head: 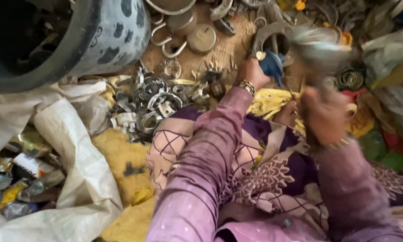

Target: The person sits on the floor and uses a hammer to strike and adjust small metal parts, likely components of a lock or latch. They repeatedly pick up parts, tap them, and place them back down among other metal pieces.

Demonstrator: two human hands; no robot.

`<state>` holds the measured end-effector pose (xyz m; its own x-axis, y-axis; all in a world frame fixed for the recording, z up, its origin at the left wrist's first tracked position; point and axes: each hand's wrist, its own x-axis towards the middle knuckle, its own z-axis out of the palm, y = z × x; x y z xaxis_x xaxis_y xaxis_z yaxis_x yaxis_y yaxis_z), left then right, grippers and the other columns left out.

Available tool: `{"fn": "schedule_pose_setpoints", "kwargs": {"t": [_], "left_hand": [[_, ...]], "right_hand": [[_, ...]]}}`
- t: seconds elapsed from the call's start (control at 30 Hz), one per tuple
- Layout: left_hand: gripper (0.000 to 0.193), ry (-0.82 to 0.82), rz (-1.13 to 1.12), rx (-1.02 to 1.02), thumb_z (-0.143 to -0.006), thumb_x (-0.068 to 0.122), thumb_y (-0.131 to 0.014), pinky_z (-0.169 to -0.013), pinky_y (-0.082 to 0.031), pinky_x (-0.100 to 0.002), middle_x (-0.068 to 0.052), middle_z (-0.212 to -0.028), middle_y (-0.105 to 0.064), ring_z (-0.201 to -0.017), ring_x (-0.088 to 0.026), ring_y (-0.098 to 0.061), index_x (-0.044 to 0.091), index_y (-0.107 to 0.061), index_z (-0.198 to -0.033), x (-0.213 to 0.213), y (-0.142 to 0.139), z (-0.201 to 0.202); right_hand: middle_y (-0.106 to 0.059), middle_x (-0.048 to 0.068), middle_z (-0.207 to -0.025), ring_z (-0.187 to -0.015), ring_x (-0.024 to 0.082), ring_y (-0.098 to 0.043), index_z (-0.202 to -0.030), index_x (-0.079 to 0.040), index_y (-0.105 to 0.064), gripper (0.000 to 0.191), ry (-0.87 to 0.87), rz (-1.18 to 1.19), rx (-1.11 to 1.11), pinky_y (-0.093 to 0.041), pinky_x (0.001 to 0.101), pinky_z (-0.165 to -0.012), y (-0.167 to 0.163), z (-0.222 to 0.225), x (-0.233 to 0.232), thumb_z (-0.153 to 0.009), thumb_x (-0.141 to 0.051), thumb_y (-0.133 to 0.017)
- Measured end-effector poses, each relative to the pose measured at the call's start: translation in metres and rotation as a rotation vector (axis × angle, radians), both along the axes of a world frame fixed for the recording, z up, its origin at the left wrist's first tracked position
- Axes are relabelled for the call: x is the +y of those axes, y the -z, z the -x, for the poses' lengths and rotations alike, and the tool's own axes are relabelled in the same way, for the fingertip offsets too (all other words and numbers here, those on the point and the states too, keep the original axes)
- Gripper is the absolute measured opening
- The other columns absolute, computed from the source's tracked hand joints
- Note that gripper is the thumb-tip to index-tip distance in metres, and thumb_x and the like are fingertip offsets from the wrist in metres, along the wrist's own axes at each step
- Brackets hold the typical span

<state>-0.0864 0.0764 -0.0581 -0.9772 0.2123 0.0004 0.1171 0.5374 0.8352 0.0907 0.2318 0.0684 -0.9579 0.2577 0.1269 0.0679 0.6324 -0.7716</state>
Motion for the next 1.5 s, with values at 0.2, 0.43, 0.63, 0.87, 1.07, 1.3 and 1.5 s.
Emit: {"fn": "schedule_pose_setpoints", "kwargs": {"t": [0.2, 0.43, 0.63, 0.87, 1.07, 1.3, 1.5], "left_hand": [[0.053, 0.022, 0.097, -0.043, -0.056, 0.029, -0.089, -0.085, -0.060, -0.045, -0.022, -0.094, -0.076, -0.093, -0.038, -0.074, 0.004, -0.071, -0.099, 0.009, 0.013, 0.007], [0.055, 0.054, -0.164, 0.017, -0.058, 0.029, -0.089, -0.078, -0.059, -0.045, -0.021, -0.093, -0.076, -0.090, -0.038, -0.073, 0.004, -0.074, -0.105, -0.003, 0.000, -0.002], [0.049, 0.072, 0.139, -0.115, -0.061, 0.039, -0.091, -0.084, -0.060, -0.044, -0.022, -0.094, -0.075, -0.093, -0.037, -0.074, 0.005, -0.076, -0.093, 0.003, -0.003, 0.005], [0.044, -0.029, 0.079, -0.154, -0.058, 0.027, -0.088, -0.080, -0.060, -0.045, -0.023, -0.094, -0.075, -0.091, -0.038, -0.073, 0.003, -0.074, -0.092, 0.006, 0.017, 0.012], [0.046, 0.009, 0.059, -0.139, -0.060, 0.029, -0.088, -0.079, -0.060, -0.046, -0.022, -0.093, -0.075, -0.090, -0.037, -0.074, 0.004, -0.073, -0.096, 0.007, 0.015, 0.007], [0.049, -0.002, 0.079, -0.112, -0.058, 0.036, -0.092, -0.080, -0.060, -0.046, -0.023, -0.093, -0.075, -0.091, -0.037, -0.074, 0.004, -0.076, -0.091, 0.005, 0.003, 0.009], [0.056, -0.039, 0.105, -0.097, -0.049, 0.036, -0.094, -0.075, -0.060, -0.046, -0.023, -0.088, -0.074, -0.085, -0.037, -0.074, 0.002, -0.074, -0.088, 0.006, 0.002, 0.012]], "right_hand": [[-0.064, 0.021, -0.076, -0.067, 0.033, -0.062, -0.091, 0.004, -0.065, 0.023, 0.067, 0.365, 0.367, -0.048, 0.0449, -0.062, -0.039, -0.013, 0.009, -0.108, -0.012, -0.063], [-0.063, 0.022, -0.071, -0.058, 0.029, -0.058, -0.091, 0.006, -0.069, 0.042, 0.152, -0.161, -0.421, -0.043, 0.0417, -0.058, 0.060, 0.034, -0.020, -0.106, -0.033, -0.066], [-0.067, 0.015, -0.087, -0.085, 0.028, -0.068, -0.099, -0.002, -0.066, 0.019, -0.125, -1.357, 0.333, -0.057, 0.0429, -0.086, 0.007, -0.025, 0.025, -0.106, -0.016, -0.056], [-0.065, 0.014, -0.077, -0.068, 0.026, -0.065, -0.095, -0.004, -0.068, 0.041, -0.062, 0.238, 0.215, -0.052, 0.0380, -0.066, -0.040, -0.005, 0.028, -0.107, -0.043, -0.065], [-0.063, 0.014, -0.064, -0.053, 0.026, -0.061, -0.081, -0.003, -0.071, 0.051, 0.179, -0.064, -0.385, -0.046, 0.0386, -0.048, 0.065, 0.034, -0.003, -0.103, -0.049, -0.072], [-0.058, 0.009, -0.082, -0.070, 0.022, -0.059, -0.125, -0.003, -0.062, 0.024, 0.023, -1.383, 0.400, -0.047, 0.0341, -0.066, -0.019, -0.009, 0.040, -0.123, -0.024, -0.050], [-0.059, 0.011, -0.076, -0.063, 0.022, -0.059, -0.105, -0.003, -0.061, 0.047, 0.026, 0.086, 0.431, -0.049, 0.0366, -0.062, -0.063, -0.004, 0.024, -0.111, -0.050, -0.053]]}}
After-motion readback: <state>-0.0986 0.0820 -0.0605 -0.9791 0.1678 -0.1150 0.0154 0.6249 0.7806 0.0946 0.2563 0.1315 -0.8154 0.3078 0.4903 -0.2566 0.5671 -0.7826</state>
